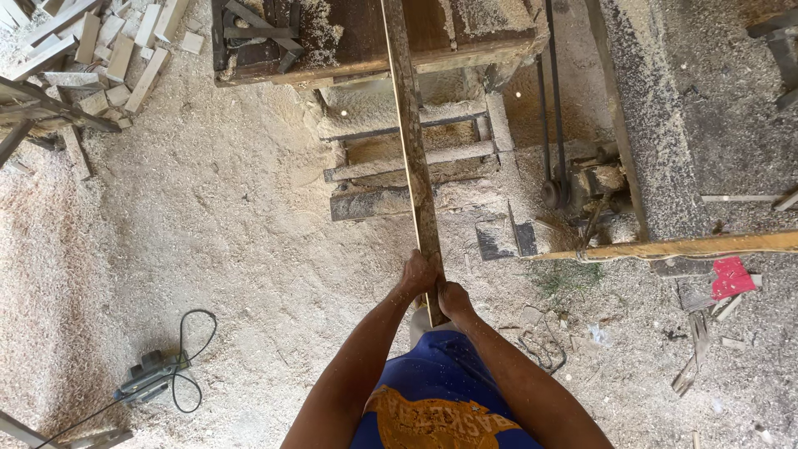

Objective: The person picks up a long wooden plank from a pile of scrap lumber and carries it across the workshop yard toward a sawing machine, repositioning it in their hands along the way. They repeat the handling, holding the plank upright and moving it between the lumber pile and the machine area.

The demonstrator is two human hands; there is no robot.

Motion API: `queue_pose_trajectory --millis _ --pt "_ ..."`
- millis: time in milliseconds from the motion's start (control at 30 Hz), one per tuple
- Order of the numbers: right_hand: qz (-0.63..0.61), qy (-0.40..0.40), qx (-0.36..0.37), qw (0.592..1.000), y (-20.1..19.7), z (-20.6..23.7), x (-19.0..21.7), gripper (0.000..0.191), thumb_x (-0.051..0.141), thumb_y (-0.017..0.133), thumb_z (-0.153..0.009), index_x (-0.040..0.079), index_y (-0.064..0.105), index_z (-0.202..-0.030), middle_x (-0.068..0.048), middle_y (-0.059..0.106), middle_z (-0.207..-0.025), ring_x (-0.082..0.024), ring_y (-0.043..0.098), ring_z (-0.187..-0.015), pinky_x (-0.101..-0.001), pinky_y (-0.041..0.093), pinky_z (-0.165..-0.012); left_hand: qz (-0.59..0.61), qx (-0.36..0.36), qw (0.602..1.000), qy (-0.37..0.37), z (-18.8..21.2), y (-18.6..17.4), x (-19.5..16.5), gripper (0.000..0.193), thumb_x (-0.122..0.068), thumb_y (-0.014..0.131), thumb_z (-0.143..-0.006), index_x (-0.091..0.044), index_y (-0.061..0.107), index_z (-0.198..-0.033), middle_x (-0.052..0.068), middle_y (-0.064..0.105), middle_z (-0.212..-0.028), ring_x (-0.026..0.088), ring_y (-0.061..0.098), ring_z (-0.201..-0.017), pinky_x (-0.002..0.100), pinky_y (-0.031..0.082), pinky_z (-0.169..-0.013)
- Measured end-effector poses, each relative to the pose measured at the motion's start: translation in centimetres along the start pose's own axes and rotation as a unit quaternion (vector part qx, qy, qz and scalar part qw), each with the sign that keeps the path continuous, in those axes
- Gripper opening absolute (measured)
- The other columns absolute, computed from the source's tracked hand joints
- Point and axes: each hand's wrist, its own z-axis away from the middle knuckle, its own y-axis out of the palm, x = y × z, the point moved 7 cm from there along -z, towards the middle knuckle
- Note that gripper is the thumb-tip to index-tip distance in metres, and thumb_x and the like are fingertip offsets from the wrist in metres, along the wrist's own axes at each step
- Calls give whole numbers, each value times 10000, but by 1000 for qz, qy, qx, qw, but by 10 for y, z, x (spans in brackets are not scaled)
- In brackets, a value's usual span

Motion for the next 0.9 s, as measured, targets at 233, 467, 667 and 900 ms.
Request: queue_pose_trajectory --millis 233,467,667,900 --pt "22 -40 -1 999 -4 -16 17 769 611 316 -1051 2 743 -854 -281 718 -824 -437 705 -850 -502 526 -738 -11 -11 1000 14 -17 -10 -10 625 -452 585 -996 118 464 -1223 415 644 -1118 540 658 -1080 555 553 -914" --pt "-39 7 14 999 -4 -33 23 782 645 335 -1025 -9 723 -844 -247 724 -803 -378 709 -772 -491 519 -705 2 4 1000 -17 -33 -19 -13 607 -451 575 -992 93 470 -1240 388 642 -1150 510 669 -1084 541 572 -903" --pt "-58 21 24 998 -7 -51 35 797 643 334 -1034 -36 708 -852 -257 726 -827 -382 704 -767 -487 516 -704 10 -1 1000 -15 -50 -32 -24 603 -458 589 -974 90 508 -1214 359 657 -1157 473 683 -1084 535 573 -898" --pt "-43 4 21 999 -14 -75 56 768 605 346 -1054 -53 705 -884 -282 722 -872 -384 711 -804 -481 521 -729 3 -5 1000 -27 -78 -44 -34 612 -456 586 -991 88 485 -1254 362 644 -1163 478 668 -1082 533 566 -895"
